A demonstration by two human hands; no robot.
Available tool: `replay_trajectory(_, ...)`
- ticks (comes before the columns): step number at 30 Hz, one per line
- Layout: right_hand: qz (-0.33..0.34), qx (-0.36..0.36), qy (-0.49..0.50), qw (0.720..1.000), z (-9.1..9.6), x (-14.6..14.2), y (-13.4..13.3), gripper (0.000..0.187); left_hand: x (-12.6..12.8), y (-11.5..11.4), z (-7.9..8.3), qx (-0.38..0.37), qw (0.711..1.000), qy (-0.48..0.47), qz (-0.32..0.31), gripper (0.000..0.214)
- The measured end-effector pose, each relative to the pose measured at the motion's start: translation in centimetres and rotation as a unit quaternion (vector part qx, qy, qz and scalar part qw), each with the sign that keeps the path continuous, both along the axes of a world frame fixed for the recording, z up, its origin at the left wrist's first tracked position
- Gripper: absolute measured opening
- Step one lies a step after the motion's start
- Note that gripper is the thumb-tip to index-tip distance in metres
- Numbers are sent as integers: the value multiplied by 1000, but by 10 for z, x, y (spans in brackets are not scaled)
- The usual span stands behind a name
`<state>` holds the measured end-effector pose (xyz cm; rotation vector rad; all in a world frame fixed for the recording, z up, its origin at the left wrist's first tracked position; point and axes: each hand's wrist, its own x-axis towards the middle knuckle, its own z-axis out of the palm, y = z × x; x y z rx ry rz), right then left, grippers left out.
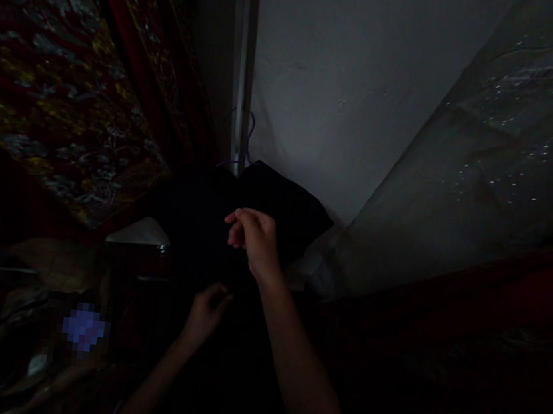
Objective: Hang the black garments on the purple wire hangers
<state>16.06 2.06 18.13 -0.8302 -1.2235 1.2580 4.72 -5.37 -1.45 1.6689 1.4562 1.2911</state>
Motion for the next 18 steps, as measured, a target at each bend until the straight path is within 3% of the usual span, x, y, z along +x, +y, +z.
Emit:
replay_trajectory(2,-7,22,-14,1000,-5,4,-3,28,-6,4,25,40,999,-10,-4,8)
replay_trajectory(7,10,71,-75,995,1,9,-6,28,-21,34,133,236,971,10,26,33)
replay_trajectory(10,9,108,-97,989,5,10,-7,26,-27,52,180,310,948,79,2,29)
replay_trajectory(13,2,137,-113,984,4,10,-2,25,-28,62,198,349,927,137,-6,11)
replay_trajectory(18,-21,171,-156,973,-9,4,11,30,-27,65,198,379,904,193,55,9)
